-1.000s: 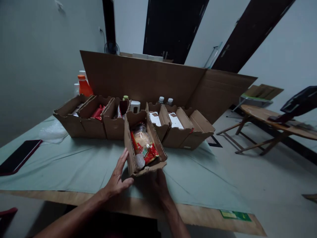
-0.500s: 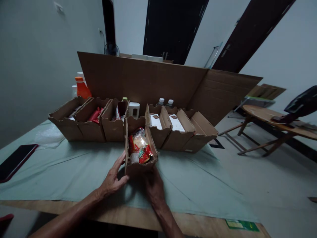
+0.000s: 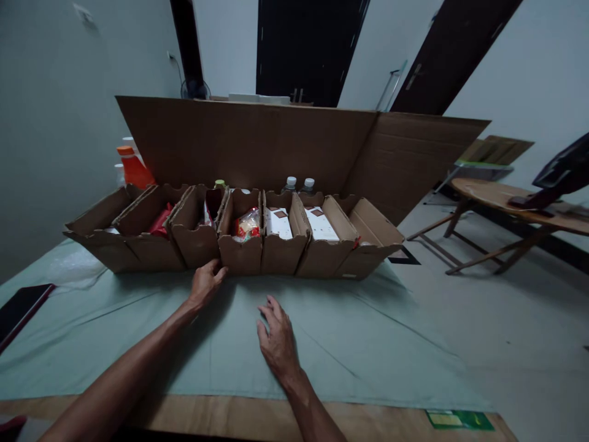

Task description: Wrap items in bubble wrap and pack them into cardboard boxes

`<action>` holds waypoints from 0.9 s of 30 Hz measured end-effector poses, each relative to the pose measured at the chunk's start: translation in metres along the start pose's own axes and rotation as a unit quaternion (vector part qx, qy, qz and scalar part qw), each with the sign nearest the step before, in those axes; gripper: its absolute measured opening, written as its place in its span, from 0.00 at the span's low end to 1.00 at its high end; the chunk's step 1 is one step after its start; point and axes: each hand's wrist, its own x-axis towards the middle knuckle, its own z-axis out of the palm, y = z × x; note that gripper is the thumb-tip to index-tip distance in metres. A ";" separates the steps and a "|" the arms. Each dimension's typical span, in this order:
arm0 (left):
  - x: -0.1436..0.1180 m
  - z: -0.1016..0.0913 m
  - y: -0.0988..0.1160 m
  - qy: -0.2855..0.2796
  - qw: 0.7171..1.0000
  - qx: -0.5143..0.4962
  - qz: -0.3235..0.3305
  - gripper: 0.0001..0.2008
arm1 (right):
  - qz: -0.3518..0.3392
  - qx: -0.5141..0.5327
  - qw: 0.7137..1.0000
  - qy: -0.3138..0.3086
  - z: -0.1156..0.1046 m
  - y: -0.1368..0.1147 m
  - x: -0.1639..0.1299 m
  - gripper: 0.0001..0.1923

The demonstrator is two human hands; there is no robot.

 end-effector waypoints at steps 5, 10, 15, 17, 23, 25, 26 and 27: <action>-0.002 0.014 -0.006 -0.012 0.999 -0.040 -0.001 0.19 | -0.019 -0.049 0.998 -0.030 -0.004 -0.010 0.002 0.15; -0.028 0.005 -0.020 -0.043 0.995 -0.087 0.026 0.27 | -0.021 -0.053 0.997 -0.051 -0.005 -0.009 0.003 0.14; -0.070 -0.030 -0.049 -0.136 0.976 -0.097 0.139 0.18 | -0.042 -0.045 0.996 -0.060 -0.003 -0.006 0.003 0.15; -0.084 -0.040 -0.061 -0.167 0.963 -0.092 0.191 0.17 | -0.056 -0.043 0.994 -0.080 -0.002 -0.014 0.011 0.17; -0.095 -0.041 -0.072 -0.114 0.965 -0.089 0.217 0.15 | -0.069 0.005 0.987 -0.144 0.007 -0.058 0.100 0.23; -0.096 -0.040 -0.068 -0.115 0.965 -0.074 0.224 0.15 | -0.046 0.017 0.987 -0.150 0.013 -0.065 0.133 0.20; -0.097 -0.040 -0.065 -0.117 0.965 -0.065 0.228 0.16 | -0.035 0.018 0.988 -0.149 0.016 -0.066 0.146 0.19; -0.099 -0.040 -0.064 -0.117 0.964 -0.056 0.231 0.16 | -0.025 0.014 0.989 -0.144 0.018 -0.066 0.154 0.19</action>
